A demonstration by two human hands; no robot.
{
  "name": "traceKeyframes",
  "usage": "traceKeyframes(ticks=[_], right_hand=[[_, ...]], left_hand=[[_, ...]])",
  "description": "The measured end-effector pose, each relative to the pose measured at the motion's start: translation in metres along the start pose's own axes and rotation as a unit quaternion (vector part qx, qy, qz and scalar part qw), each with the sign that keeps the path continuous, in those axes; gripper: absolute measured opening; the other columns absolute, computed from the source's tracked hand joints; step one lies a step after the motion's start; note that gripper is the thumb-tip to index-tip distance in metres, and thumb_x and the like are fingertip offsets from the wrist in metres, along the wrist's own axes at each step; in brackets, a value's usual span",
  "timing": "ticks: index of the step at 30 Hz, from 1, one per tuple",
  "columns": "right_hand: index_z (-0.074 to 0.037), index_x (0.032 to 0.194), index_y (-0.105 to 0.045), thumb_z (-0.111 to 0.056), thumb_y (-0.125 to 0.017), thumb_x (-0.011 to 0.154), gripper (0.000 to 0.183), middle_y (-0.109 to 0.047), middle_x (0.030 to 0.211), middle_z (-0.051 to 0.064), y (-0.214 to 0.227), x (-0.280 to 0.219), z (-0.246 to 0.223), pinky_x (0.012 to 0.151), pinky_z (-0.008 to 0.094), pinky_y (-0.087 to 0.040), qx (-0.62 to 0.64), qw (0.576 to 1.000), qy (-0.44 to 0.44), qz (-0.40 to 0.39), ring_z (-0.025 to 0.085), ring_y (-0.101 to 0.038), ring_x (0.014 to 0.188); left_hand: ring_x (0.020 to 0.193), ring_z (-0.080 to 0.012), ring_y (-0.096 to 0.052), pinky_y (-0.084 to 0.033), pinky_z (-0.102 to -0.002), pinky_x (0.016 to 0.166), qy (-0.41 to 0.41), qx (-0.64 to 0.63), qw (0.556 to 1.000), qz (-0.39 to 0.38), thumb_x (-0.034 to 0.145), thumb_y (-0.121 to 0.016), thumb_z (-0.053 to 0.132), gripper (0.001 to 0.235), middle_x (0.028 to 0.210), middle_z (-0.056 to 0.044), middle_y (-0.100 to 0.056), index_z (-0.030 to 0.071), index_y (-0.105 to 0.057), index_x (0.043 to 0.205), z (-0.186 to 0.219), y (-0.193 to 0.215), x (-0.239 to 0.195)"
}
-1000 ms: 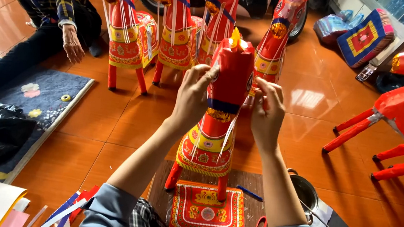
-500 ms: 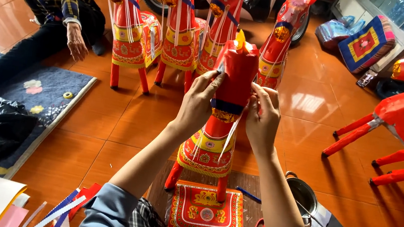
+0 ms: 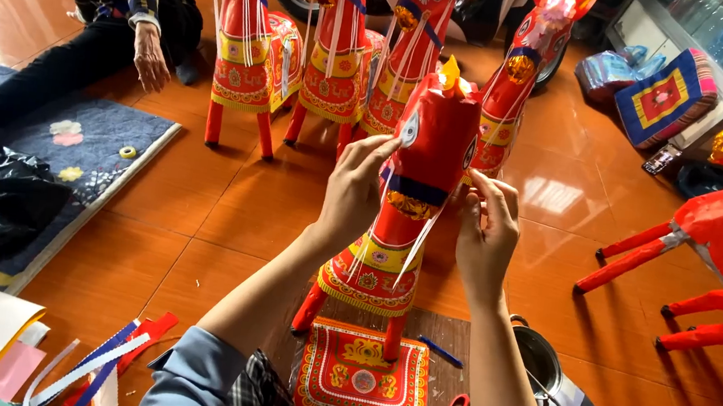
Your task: Assembling and decorating traditional paper horses by hand.
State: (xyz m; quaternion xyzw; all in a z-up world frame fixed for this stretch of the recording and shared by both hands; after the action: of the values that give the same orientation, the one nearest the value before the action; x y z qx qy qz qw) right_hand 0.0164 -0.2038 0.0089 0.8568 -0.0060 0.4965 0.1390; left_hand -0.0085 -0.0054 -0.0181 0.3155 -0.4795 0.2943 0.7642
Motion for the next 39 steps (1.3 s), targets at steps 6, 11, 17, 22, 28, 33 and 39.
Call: traceKeyframes(ticks=[6, 11, 17, 22, 28, 33, 39], right_hand=[[-0.005, 0.121, -0.066, -0.013, -0.054, 0.102, 0.024, -0.06, 0.107, 0.012, 0.002, -0.013, 0.002, 0.073, 0.031, -0.053, 0.014, 1.0, -0.007, 0.012, 0.021, -0.061, 0.094], [-0.004, 0.119, -0.067, -0.01, -0.056, 0.101, 0.022, -0.062, 0.108, 0.013, -0.001, -0.033, 0.004, 0.077, 0.032, -0.054, 0.015, 0.999, -0.03, 0.011, 0.022, -0.062, 0.095], [-0.001, 0.127, -0.062, 0.0, -0.051, 0.098, 0.03, -0.06, 0.119, 0.018, -0.008, -0.042, -0.007, 0.089, 0.042, -0.053, 0.01, 1.0, -0.008, 0.001, 0.031, -0.061, 0.108], [-0.002, 0.129, -0.06, 0.002, -0.05, 0.097, 0.034, -0.058, 0.124, 0.017, -0.01, -0.041, -0.008, 0.092, 0.044, -0.052, 0.006, 1.0, -0.004, -0.001, 0.034, -0.059, 0.114], [-0.003, 0.133, -0.057, -0.003, -0.049, 0.099, 0.035, -0.056, 0.128, 0.017, -0.012, -0.042, -0.008, 0.092, 0.044, -0.05, 0.014, 1.0, -0.019, -0.002, 0.034, -0.056, 0.118], [-0.003, 0.128, -0.06, 0.0, -0.05, 0.098, 0.032, -0.056, 0.125, 0.016, -0.01, -0.041, -0.012, 0.087, 0.038, -0.052, 0.026, 0.999, -0.02, -0.013, 0.032, -0.058, 0.116], [-0.004, 0.126, -0.062, 0.004, -0.052, 0.096, 0.032, -0.056, 0.123, 0.013, -0.009, -0.047, -0.006, 0.084, 0.034, -0.053, 0.013, 1.0, -0.025, -0.009, 0.027, -0.058, 0.114]], left_hand=[[0.112, -0.0289, -0.057, -0.042, -0.044, 0.097, 0.075, -0.012, 0.997, 0.028, 0.083, -0.052, -0.012, 0.04, 0.116, -0.009, -0.063, 0.011, -0.069, 0.11, -0.01, 0.002, -0.013], [0.112, -0.0334, -0.06, -0.047, -0.043, 0.097, 0.065, -0.075, 0.995, 0.021, 0.087, -0.05, -0.013, 0.042, 0.117, -0.015, -0.063, 0.006, -0.066, 0.12, 0.015, 0.012, -0.031], [0.125, -0.039, -0.054, -0.045, -0.048, 0.103, 0.067, -0.115, 0.991, -0.003, 0.093, -0.047, -0.009, 0.045, 0.132, -0.02, -0.057, 0.003, -0.055, 0.136, 0.032, 0.013, -0.035], [0.125, -0.0403, -0.054, -0.045, -0.048, 0.103, 0.089, -0.118, 0.989, 0.002, 0.095, -0.046, -0.006, 0.043, 0.133, -0.021, -0.056, 0.003, -0.054, 0.136, 0.029, 0.008, -0.042], [0.13, -0.0394, -0.049, -0.042, -0.049, 0.107, 0.102, -0.138, 0.985, -0.015, 0.097, -0.043, -0.005, 0.045, 0.14, -0.021, -0.051, 0.004, -0.049, 0.141, 0.034, 0.005, -0.038], [0.127, -0.0354, -0.053, -0.042, -0.047, 0.106, 0.116, -0.135, 0.984, -0.002, 0.095, -0.047, -0.002, 0.044, 0.135, -0.013, -0.054, 0.011, -0.055, 0.136, 0.026, 0.001, -0.033], [0.13, -0.0418, -0.046, -0.037, -0.052, 0.109, 0.073, -0.08, 0.994, 0.0, 0.093, -0.047, -0.007, 0.051, 0.139, -0.019, -0.047, 0.01, -0.051, 0.141, 0.018, -0.004, -0.025]])
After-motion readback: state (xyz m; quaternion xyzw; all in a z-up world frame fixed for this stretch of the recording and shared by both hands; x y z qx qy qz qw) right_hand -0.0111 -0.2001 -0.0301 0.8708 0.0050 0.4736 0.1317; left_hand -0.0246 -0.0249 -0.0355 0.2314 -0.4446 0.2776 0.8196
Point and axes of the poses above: each hand's wrist, its own x-axis towards the middle knuckle, its own y-axis out of the back of the hand, z = x × y, the point moved 1 cm from there along x, towards the middle knuckle
